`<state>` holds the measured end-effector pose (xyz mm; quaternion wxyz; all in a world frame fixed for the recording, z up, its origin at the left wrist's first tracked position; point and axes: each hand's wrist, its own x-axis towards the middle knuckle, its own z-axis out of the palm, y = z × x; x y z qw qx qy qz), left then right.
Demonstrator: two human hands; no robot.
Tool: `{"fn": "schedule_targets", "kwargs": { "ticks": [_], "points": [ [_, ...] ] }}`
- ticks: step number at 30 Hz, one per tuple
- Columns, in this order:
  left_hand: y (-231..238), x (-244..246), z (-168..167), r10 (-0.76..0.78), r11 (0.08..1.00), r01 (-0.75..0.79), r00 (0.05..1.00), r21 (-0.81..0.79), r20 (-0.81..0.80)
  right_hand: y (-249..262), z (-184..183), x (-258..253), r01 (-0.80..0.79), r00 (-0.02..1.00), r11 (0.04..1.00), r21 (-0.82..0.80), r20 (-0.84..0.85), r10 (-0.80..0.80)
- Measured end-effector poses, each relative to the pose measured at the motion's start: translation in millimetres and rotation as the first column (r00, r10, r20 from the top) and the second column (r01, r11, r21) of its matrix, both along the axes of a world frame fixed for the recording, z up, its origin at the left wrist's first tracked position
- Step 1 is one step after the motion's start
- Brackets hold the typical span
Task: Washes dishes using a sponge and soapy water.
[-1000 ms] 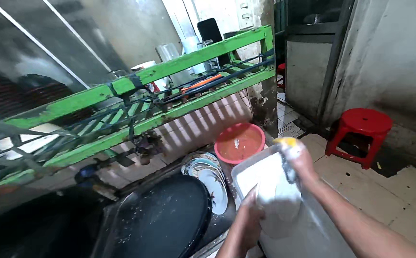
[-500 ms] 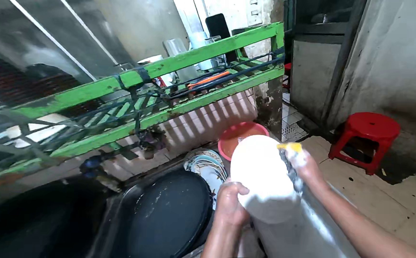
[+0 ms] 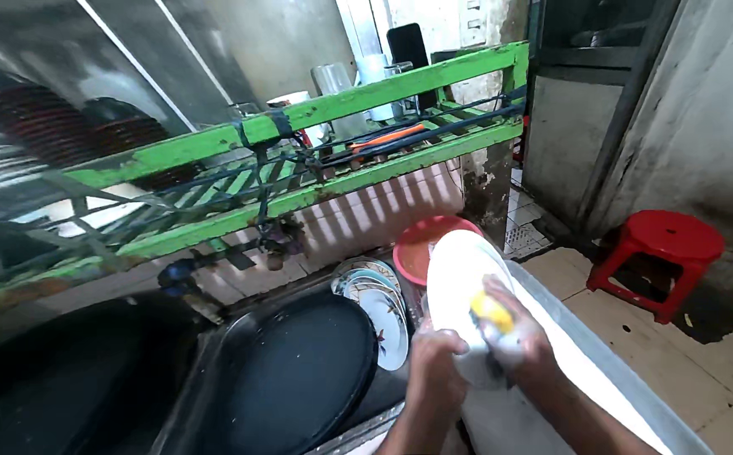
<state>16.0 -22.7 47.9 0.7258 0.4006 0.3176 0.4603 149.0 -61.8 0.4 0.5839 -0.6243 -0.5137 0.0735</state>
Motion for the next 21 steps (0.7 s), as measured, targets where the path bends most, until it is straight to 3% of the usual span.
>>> {"fn": "schedule_targets", "kwargs": {
  "ticks": [1,3,5,7,9,11,13,14,15,16,17,18,19,21],
  "points": [
    [-5.3,-0.1,-1.4,-0.028,0.998,0.034,0.993,0.047,-0.112,2.9,3.6,-6.9,-0.028,0.997,0.995,0.097,0.076,0.021],
    [-20.8,0.2,7.8,-0.103,0.990,0.131,0.923,0.050,-0.370,10.2,22.1,4.1,-0.067,0.992,0.997,0.040,0.106,0.063],
    [-32.6,0.3,21.9,-0.173,0.983,0.182,0.875,-0.023,-0.452,16.9,42.7,32.7,-0.042,0.999,0.991,-0.128,-0.037,0.037],
    [-42.2,-2.9,31.7,-0.164,0.983,0.185,0.885,0.006,-0.436,26.2,40.1,60.1,0.012,0.948,0.981,-0.193,-0.311,-0.072],
    [-50.9,-4.6,35.9,-0.093,0.978,0.159,0.908,0.132,-0.408,32.4,24.0,71.4,-0.010,0.789,0.982,-0.190,-0.605,-0.109],
    [-60.0,-5.2,36.8,-0.007,0.928,0.177,0.888,0.328,-0.460,38.5,11.0,60.7,-0.044,0.515,0.994,-0.104,-0.854,-0.066],
    [-65.7,-3.7,28.0,0.065,0.790,0.266,0.859,0.552,-0.507,35.3,-2.5,46.5,-0.177,0.208,0.979,0.098,-0.969,0.134],
    [-61.7,0.0,13.9,0.105,0.660,0.297,0.873,0.690,-0.477,27.2,-1.5,36.8,-0.278,0.091,0.934,0.222,-0.962,0.256],
    [-50.9,4.9,-3.0,0.140,0.469,0.326,0.890,0.821,-0.433,15.0,21.1,22.0,-0.345,0.005,0.906,0.244,-0.965,0.262],
    [-38.3,10.9,-17.7,0.203,0.287,0.336,0.894,0.897,-0.400,4.2,77.7,0.4,-0.323,-0.059,0.946,-0.018,-0.998,-0.039],
    [-27.6,14.5,-29.6,0.288,0.182,0.332,0.882,0.925,-0.373,-2.3,103.6,-13.4,-0.360,-0.031,0.926,-0.117,-0.990,-0.137],
    [-19.1,14.5,-38.0,0.377,0.170,0.322,0.852,0.931,-0.363,-8.0,107.0,-22.6,-0.411,0.054,0.904,-0.119,-0.993,-0.106],
    [-11.7,10.9,-42.0,0.446,0.241,0.301,0.810,0.923,-0.381,-7.5,94.8,-29.6,-0.444,0.132,0.886,-0.132,-0.988,-0.081],
    [7.0,-3.0,-38.4,0.492,0.540,0.240,0.688,0.807,-0.533,5.7,35.1,-31.7,-0.555,0.203,0.824,-0.112,-0.979,0.004]
  ]
}}
